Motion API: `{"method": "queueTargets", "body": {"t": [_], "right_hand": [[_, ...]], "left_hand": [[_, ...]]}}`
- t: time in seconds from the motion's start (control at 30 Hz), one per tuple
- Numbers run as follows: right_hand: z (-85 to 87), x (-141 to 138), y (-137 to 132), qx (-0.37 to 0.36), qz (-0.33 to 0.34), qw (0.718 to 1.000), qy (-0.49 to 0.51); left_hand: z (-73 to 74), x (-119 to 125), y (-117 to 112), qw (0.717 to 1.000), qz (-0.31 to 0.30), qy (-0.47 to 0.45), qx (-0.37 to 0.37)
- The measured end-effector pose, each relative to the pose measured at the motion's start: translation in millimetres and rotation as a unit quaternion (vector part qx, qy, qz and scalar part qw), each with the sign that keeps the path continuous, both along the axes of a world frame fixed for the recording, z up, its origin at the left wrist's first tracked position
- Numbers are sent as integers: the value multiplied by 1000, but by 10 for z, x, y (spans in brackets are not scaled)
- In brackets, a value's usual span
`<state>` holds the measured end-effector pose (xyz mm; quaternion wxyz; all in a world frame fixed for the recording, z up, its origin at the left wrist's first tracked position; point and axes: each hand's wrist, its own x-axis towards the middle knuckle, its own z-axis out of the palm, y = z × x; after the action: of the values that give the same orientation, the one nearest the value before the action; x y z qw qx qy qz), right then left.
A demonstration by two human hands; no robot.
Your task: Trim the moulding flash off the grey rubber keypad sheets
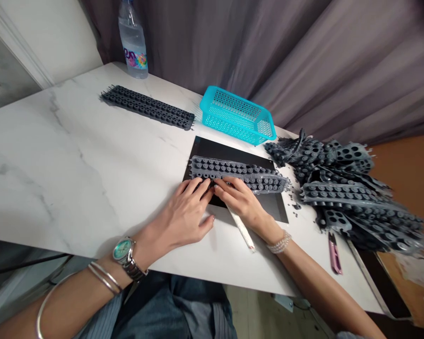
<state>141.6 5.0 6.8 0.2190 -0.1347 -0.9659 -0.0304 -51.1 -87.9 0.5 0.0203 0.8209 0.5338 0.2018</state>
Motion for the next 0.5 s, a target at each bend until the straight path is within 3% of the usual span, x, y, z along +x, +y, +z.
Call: {"method": "queueTargets", "body": {"t": [0.17, 0.33, 0.5], "right_hand": [[-73, 91, 75, -32, -139, 971, 191], [-90, 66, -5, -15, -36, 994, 102], [-114, 45, -19, 10, -29, 998, 52]], "left_hand": [[12, -2, -1, 1000, 0, 4, -10], [26, -2, -7, 1000, -1, 4, -13], [32, 4, -9, 1000, -2, 1, -14]]}}
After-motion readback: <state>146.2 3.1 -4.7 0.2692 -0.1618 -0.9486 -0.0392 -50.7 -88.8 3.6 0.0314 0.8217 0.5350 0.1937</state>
